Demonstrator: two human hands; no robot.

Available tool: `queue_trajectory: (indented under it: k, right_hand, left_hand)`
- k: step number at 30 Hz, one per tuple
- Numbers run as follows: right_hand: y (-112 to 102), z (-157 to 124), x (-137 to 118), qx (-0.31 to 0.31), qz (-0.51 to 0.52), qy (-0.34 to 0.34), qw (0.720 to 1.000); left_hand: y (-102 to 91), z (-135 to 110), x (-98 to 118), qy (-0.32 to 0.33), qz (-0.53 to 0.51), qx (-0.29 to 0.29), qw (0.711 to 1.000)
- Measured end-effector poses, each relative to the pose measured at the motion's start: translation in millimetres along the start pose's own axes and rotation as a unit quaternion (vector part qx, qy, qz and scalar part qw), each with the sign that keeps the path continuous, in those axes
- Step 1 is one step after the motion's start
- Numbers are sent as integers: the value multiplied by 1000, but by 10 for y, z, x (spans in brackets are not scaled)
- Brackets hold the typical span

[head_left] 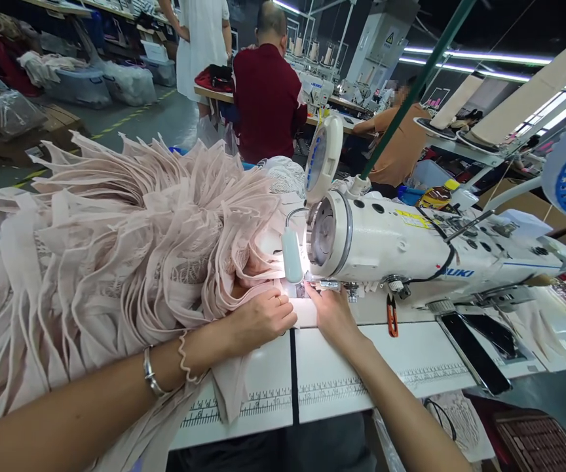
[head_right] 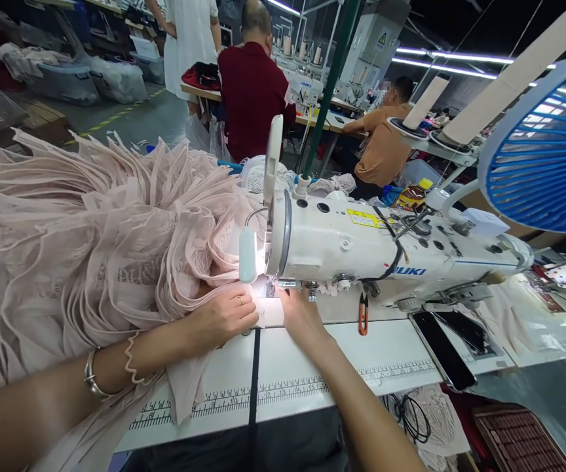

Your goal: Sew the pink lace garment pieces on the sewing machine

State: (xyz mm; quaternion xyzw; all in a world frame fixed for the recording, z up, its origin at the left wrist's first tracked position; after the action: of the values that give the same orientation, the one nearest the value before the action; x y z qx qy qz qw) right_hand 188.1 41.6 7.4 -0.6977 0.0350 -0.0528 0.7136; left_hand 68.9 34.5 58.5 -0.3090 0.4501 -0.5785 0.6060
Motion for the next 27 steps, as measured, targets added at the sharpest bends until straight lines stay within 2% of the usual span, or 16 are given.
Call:
queue_trajectory:
  k: [5,8,12,16,22,24,27]
  right_hand:
    - [23,24,41,-12,32,9,999]
    - [55,37,73,-29,51,24,998]
    - [84,36,85,-36,62,41,997]
    - [1,40,57,4,71,40,997]
    - [5,44,-16,-13,111,13,994]
    - [-59,36,112,29,95,53,994]
    - [-251,-35,528,127,49,181,974]
  left_hand:
    - [-78,0,-40,-30,11,23,999]
    - [-40,-17,-27,-18,15,17,1000]
    - [55,-46,-51,-27,7,-7,1000]
    - [87,-45,-89,-54,-12,-30,998]
    - [149,-110,-125,-76,-83,-103,988]
    - [141,-153,-152,-70,-113,-96,986]
    - [140,-206,-222,-66,-133,-75,986]
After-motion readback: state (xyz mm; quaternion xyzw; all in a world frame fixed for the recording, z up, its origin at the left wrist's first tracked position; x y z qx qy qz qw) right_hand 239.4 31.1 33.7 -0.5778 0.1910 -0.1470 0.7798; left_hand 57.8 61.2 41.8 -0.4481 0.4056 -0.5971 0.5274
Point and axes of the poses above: each hand's wrist, its own z-axis towards the middle knuckle, its own y-axis out of the palm, x = y × z, the point moved 9 cm from there along z, towards the middle knuckle, and after that the axes turned 6 degrees about y, right-handed, at the moved point
